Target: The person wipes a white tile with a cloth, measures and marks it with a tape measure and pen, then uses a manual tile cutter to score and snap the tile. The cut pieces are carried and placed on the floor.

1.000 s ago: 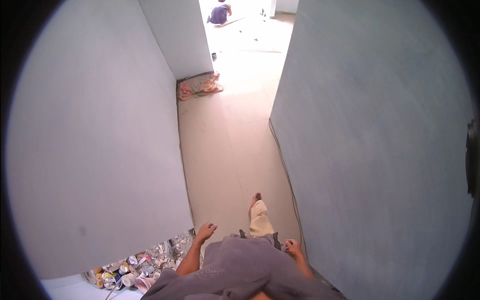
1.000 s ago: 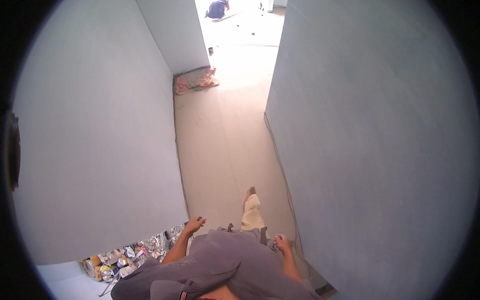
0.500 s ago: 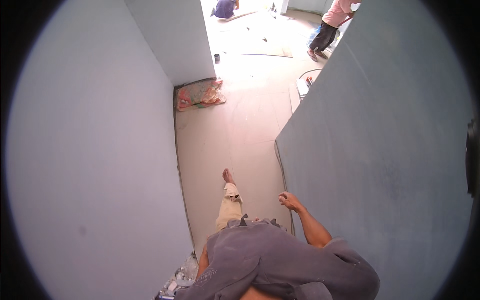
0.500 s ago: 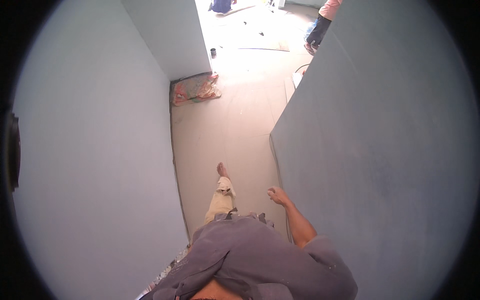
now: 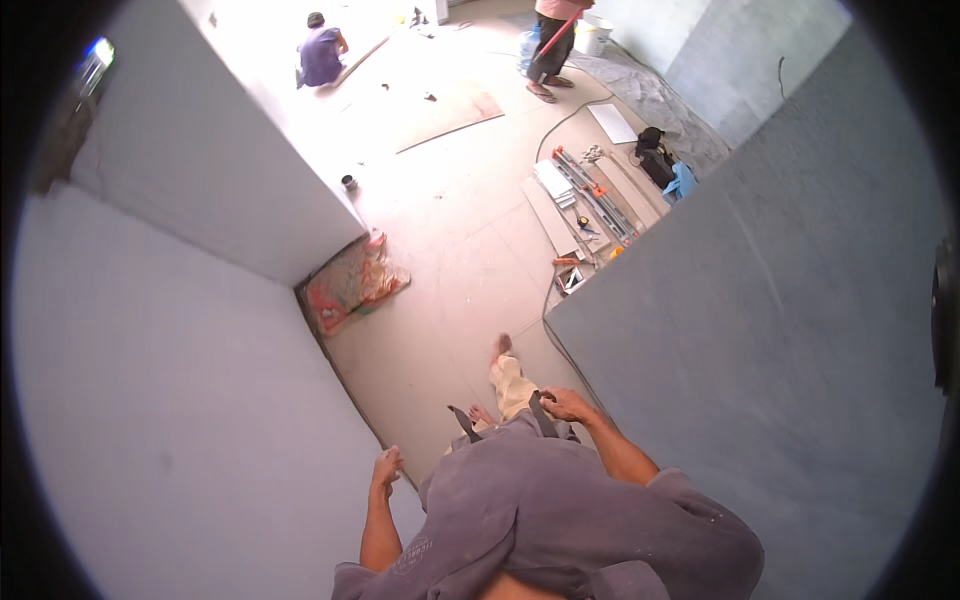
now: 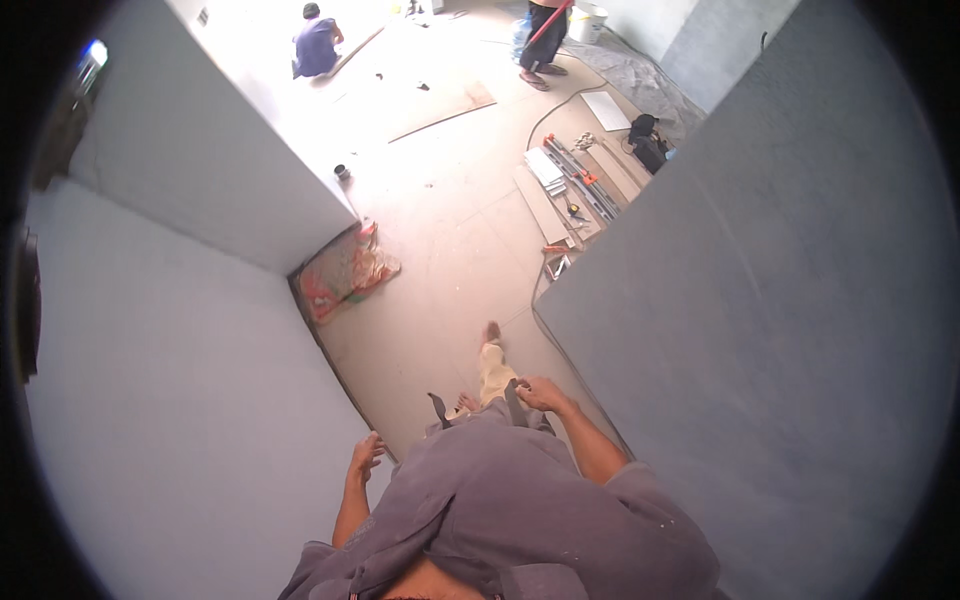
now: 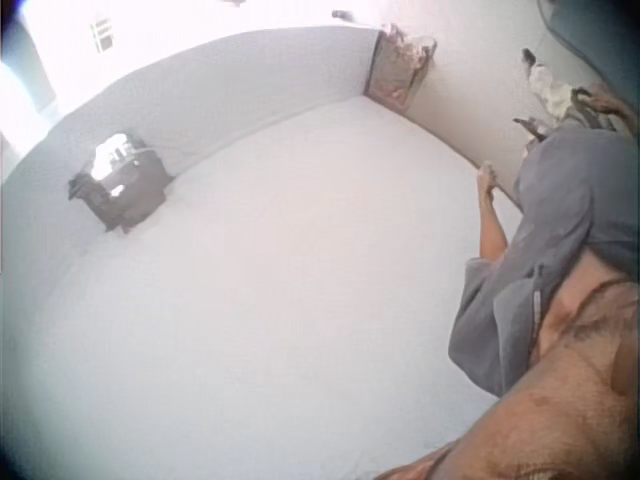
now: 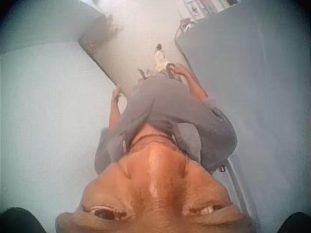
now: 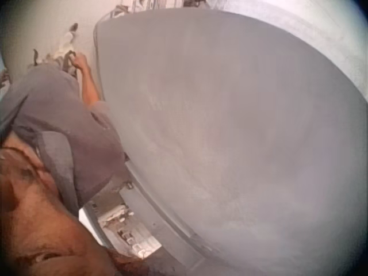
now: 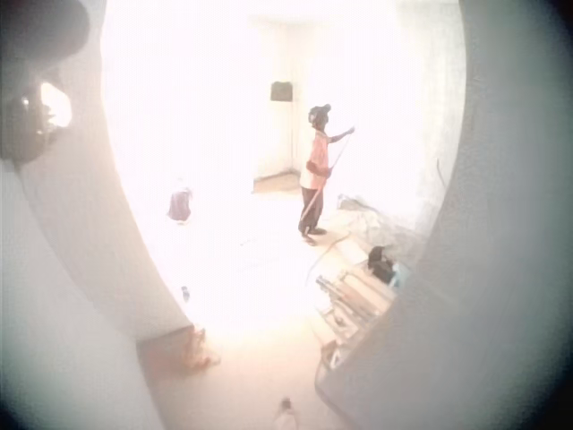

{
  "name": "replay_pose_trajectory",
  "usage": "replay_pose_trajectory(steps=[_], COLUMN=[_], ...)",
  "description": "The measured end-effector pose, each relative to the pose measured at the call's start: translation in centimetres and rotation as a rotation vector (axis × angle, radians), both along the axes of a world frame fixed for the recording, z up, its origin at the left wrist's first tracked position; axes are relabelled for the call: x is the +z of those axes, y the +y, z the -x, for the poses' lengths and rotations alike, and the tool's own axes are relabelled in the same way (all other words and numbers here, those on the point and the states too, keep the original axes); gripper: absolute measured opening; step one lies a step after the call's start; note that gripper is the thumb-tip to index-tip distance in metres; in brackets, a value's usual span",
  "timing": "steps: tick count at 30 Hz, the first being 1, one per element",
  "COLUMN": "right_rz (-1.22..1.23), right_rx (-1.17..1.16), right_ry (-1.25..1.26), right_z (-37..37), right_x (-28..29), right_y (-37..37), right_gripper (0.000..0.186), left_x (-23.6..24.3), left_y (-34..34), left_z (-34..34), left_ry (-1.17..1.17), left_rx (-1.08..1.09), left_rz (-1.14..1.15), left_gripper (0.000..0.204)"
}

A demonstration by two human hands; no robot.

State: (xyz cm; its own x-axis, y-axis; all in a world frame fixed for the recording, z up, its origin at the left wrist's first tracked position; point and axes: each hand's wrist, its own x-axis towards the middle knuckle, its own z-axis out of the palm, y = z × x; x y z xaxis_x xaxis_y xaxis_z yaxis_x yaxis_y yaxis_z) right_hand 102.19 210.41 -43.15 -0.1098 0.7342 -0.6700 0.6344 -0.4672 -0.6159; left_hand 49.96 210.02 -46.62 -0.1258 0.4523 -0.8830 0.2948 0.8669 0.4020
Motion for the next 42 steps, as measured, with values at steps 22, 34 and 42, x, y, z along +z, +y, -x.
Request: replay_pose_trajectory(steps=[22,34,42], right_rz=[0.006,-0.08,0.181], right_rx=[0.035,-1.232,-1.371], right_ry=[-0.002,-0.137,0.275], right_z=[-8.4,-11.6,-13.1], right_x=[-6.3,-11.6,-25.8], right_y=[53.7,61.2,56.0], right_gripper=[0.051,0.032,0.048], left_x=[1.9,-0.1,-3.5], left_y=[64.5,101.5,108.5], left_z=[-22.9,-39.5,-61.8], left_ry=[-0.192,-0.095,-0.049], left_rx=[-0.626,-1.374,-1.656], left_rz=[-0.236,-0.367,-0.485], left_gripper=[0.054,0.055,0.052])
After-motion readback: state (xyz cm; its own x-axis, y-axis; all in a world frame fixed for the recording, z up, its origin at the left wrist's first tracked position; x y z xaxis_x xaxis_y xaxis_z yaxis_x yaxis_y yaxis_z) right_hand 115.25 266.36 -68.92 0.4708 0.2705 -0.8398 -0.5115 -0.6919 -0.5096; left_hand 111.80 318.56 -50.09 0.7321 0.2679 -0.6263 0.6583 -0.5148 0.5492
